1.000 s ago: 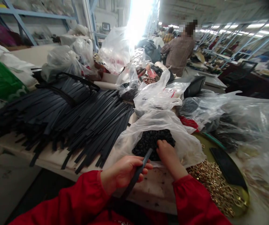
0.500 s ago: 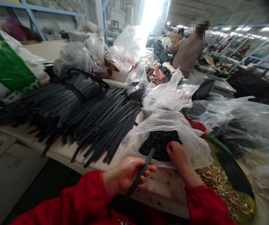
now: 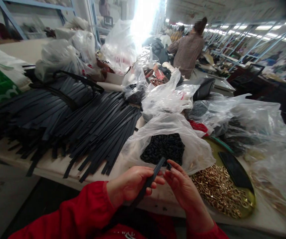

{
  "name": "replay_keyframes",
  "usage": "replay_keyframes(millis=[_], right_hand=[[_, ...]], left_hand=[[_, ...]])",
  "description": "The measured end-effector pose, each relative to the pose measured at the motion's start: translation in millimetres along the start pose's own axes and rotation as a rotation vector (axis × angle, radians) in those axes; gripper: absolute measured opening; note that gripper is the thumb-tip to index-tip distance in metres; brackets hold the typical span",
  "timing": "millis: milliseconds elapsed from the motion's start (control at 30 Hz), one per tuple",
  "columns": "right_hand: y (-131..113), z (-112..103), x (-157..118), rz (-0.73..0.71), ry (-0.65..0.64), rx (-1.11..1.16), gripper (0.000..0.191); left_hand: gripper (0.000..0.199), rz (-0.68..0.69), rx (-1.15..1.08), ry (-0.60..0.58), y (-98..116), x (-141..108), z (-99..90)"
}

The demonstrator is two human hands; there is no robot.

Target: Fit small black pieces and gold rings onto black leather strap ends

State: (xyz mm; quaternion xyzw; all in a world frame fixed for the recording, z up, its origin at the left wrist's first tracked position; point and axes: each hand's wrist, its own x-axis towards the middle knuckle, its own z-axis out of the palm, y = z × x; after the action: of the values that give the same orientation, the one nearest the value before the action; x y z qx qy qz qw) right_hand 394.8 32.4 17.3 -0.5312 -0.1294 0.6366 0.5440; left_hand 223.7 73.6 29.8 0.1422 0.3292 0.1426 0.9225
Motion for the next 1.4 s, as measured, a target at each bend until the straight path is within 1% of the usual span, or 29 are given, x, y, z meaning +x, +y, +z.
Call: replay_keyframes(millis=[133,200,233,300,433,500,567,600,633,800,867,933,1067,1167,1233,1267,1333,1400], right_hand=[[3,0,-6,-0.027,0.02,0.062,0.032],[3,0,-10,-0.047,0.027,0.076,0.03],[3,0,-12,-0.054,0.031,0.071,0.03],[3,0,-15,-0.071,0.041,0.056,0.031],[7,-1,-22,-0.089,0.052,0.046,0.034],[11,-2,-25,-0.094,0.056,0.043,0.033],[15,-3,-25,-0.101,0.069,0.034,0.032],[17,-4,-25,-0.104,0.076,0.025,0.032],[18,-4,-25,-0.105,0.082,0.013,0.031],[22,-8,-23,-0.093,0.085,-0.032,0.029],[22,-9,-22,-0.092,0.092,-0.039,0.029],[22,-9,-21,-0.089,0.094,-0.046,0.028],[23,-7,-20,-0.078,0.09,-0.056,0.028],[24,-7,-18,-0.071,0.097,-0.059,0.028],[24,-7,-17,-0.071,0.103,-0.058,0.029],[25,-8,-16,-0.073,0.107,-0.058,0.03],[25,-8,-16,-0.088,0.11,-0.062,0.03],[25,-8,-17,-0.106,0.106,-0.053,0.03]], left_hand=[[0.029,-0.027,0.032,0.011,-6,-7,4.4],[0.031,-0.016,0.124,0.035,-8,-10,7.7],[0.031,0.021,0.209,0.054,-8,-10,9.1],[0.029,0.165,0.466,0.109,-9,-11,10.5],[0.029,0.552,1.049,0.194,-13,-8,6.7],[0.031,0.693,1.264,0.318,-19,-6,3.3],[0.033,0.755,1.411,0.466,-26,-5,0.7],[0.035,0.763,1.456,0.505,-30,-5,0.0],[0.035,0.766,1.484,0.519,-33,-5,-0.5],[0.038,0.756,1.508,0.443,-43,-9,0.1],[0.041,0.712,1.442,0.415,-43,-11,-0.1],[0.043,0.652,1.325,0.385,-41,-11,-0.6],[0.038,0.502,1.099,0.266,-37,-11,-1.7],[0.039,0.434,1.032,0.213,-36,-10,-2.4],[0.041,0.461,1.077,0.241,-37,-10,-3.5],[0.042,0.499,1.147,0.277,-37,-10,-4.2],[0.04,0.587,1.376,0.375,-35,-9,-5.5],[0.032,0.632,1.632,0.471,-31,-10,-6.2]])
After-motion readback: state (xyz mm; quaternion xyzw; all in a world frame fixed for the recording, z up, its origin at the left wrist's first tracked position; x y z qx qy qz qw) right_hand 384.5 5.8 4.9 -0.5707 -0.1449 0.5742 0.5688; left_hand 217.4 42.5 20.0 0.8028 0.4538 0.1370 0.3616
